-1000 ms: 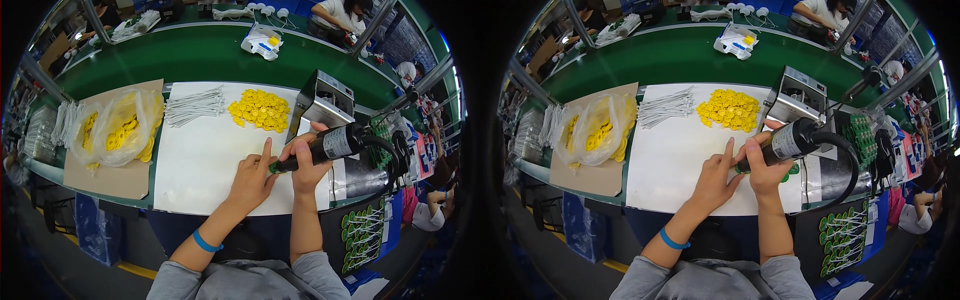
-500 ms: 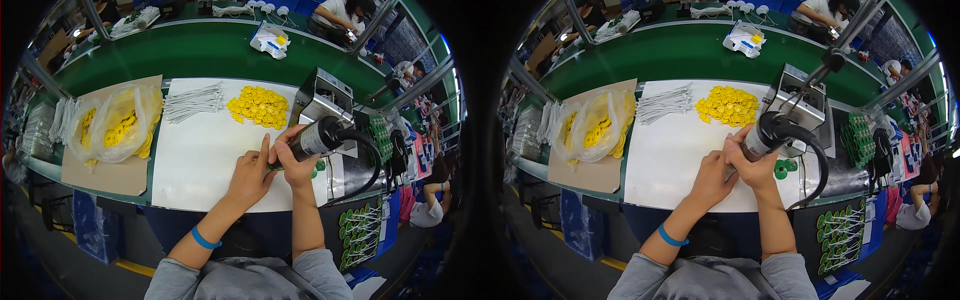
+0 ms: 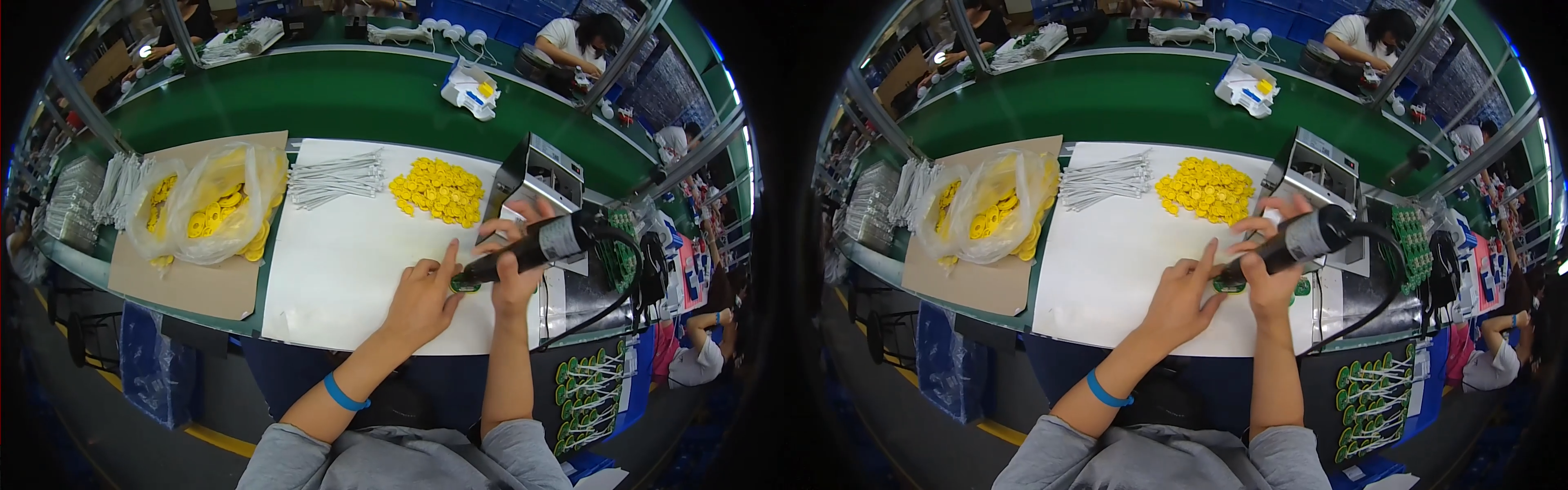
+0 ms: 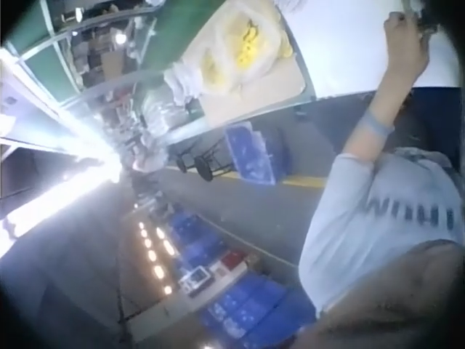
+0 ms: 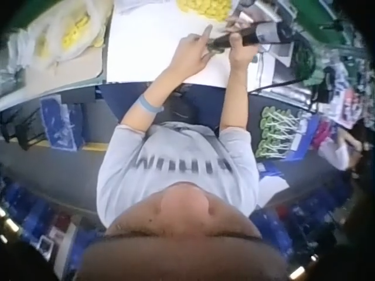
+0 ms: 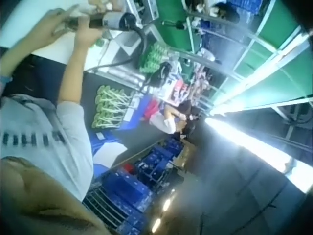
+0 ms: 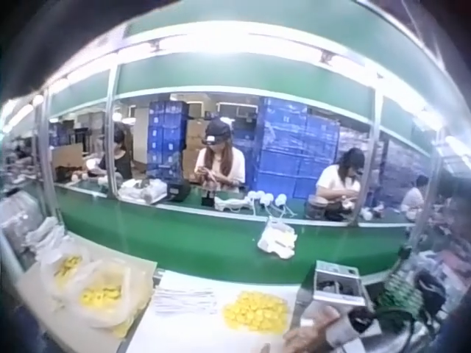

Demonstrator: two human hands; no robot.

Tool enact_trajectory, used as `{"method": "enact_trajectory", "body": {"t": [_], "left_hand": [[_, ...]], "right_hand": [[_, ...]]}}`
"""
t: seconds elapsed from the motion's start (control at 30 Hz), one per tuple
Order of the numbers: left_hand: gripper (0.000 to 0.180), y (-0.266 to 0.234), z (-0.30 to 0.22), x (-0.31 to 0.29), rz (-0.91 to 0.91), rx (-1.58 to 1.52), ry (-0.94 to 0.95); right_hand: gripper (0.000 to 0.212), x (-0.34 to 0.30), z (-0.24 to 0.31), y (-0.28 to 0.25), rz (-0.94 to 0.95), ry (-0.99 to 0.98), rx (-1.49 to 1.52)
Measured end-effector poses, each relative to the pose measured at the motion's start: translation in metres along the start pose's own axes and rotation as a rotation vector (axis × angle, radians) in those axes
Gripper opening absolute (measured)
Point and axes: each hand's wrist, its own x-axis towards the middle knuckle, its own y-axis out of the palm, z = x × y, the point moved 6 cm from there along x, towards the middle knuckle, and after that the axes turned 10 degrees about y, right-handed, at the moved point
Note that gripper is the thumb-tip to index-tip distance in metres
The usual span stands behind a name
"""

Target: The recorder is assembling small plastic lighting components at a factory workbench, using a pneumatic screwdriver to fasten parts together.

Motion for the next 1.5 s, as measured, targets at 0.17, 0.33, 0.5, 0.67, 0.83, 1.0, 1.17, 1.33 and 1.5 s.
{"method": "enact_trajectory", "body": {"t": [0.17, 0.33, 0.5, 0.67, 0.83, 1.0, 1.17, 1.33, 1.5], "left_hand": [[0.089, -0.026, -0.02, 0.0, -0.003, 0.087, 0.036], [0.058, -0.034, -0.027, -0.006, 0.017, 0.185, 0.08], [0.039, -0.054, -0.044, -0.01, -0.026, 0.09, 0.096], [0.032, -0.09, -0.048, -0.028, -0.016, 0.02, 0.018], [0.039, -0.142, -0.049, -0.047, -0.089, -0.061, 0.029], [0.037, -0.161, -0.073, -0.05, -0.102, -0.05, 0.229], [0.035, -0.185, -0.074, -0.057, -0.157, -0.059, 0.238], [0.036, -0.204, -0.065, -0.064, -0.209, -0.047, 0.235], [0.037, -0.204, -0.061, -0.066, -0.204, -0.062, 0.186]], "right_hand": [[0.071, -0.018, 0.032, -0.018, -0.237, -0.102, -0.246], [0.06, -0.026, 0.065, -0.013, -0.377, -0.178, -0.371], [0.042, -0.054, 0.13, 0.02, -0.585, -0.702, -0.731], [0.008, -0.015, 0.095, 0.101, 0.089, -0.014, -0.726], [0.011, 0.028, 0.039, 0.152, 0.428, 0.155, -0.973], [0.009, 0.052, 0.008, 0.193, 0.433, -0.021, -1.13], [0.008, 0.052, 0.009, 0.219, 0.435, -0.157, -1.314], [0.011, 0.044, 0.048, 0.249, 0.362, -0.24, -1.007], [0.011, 0.046, 0.042, 0.255, 0.276, 0.073, -0.37]]}}
